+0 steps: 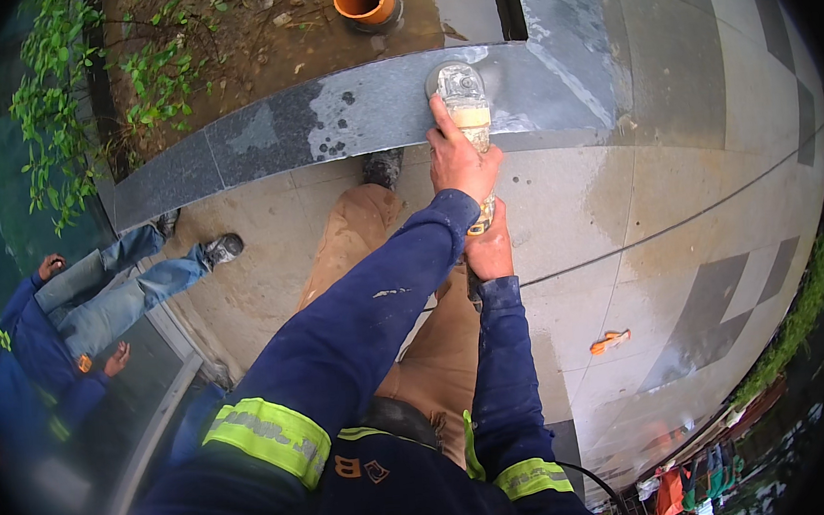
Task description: The person uses a handheld angle grinder to grind a curved stone step. The person moves the grinder back and forth along the edge of the step while another person sweeps the area nearby.
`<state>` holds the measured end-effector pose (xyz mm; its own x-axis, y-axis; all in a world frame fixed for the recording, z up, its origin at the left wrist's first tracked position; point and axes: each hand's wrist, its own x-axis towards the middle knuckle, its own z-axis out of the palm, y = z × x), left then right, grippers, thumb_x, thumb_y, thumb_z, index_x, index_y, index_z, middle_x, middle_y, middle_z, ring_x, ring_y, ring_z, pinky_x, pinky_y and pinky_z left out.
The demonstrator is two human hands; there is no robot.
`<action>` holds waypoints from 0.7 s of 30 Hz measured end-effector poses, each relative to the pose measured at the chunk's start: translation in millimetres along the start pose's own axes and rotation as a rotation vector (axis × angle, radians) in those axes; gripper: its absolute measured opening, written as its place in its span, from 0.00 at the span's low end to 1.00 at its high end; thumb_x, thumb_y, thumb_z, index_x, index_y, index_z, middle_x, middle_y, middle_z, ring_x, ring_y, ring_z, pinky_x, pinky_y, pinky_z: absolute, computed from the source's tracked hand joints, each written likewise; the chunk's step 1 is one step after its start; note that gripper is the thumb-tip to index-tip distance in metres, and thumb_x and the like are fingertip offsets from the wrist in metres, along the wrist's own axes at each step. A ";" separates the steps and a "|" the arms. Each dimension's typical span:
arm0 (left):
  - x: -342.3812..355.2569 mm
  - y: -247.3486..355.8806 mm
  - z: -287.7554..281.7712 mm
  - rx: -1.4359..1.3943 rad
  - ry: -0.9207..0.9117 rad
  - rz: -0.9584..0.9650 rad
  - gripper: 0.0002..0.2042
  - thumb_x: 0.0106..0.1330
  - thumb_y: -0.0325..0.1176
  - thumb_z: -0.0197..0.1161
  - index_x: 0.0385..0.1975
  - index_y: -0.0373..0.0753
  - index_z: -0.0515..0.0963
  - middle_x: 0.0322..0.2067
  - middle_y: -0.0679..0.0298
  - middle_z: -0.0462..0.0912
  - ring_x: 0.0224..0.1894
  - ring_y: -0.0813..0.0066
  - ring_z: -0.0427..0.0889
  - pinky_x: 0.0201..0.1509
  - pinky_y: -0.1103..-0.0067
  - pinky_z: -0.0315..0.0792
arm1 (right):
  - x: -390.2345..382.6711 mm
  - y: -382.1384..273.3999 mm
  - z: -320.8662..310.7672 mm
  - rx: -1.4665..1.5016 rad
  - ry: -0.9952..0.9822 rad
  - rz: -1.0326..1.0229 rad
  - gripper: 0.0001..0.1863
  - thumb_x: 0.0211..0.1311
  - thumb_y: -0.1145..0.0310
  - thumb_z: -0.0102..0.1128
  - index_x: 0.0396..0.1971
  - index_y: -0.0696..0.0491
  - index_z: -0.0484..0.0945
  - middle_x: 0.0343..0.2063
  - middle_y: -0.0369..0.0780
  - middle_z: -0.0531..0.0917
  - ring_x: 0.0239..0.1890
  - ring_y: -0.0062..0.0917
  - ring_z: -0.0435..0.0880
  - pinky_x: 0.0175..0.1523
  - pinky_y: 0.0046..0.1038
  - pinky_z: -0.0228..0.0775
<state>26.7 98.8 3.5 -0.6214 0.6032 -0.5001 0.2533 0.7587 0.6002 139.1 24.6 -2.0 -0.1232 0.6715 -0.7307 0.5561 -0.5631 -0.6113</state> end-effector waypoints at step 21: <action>-7.1 -5.8 -6.5 0.002 0.083 -0.018 0.55 0.48 0.34 0.69 0.72 0.45 0.34 0.51 0.40 0.66 0.47 0.39 0.76 0.51 0.58 0.73 | -11.0 -7.8 -4.6 0.004 -0.080 0.044 0.48 0.35 0.76 0.70 0.63 0.58 0.58 0.42 0.53 0.82 0.46 0.45 0.83 0.52 0.37 0.73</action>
<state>24.8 88.4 7.7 -0.6855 0.5668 -0.4569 0.2427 0.7696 0.5906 139.9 23.8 12.3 -0.1642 0.6057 -0.7786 0.5594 -0.5929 -0.5792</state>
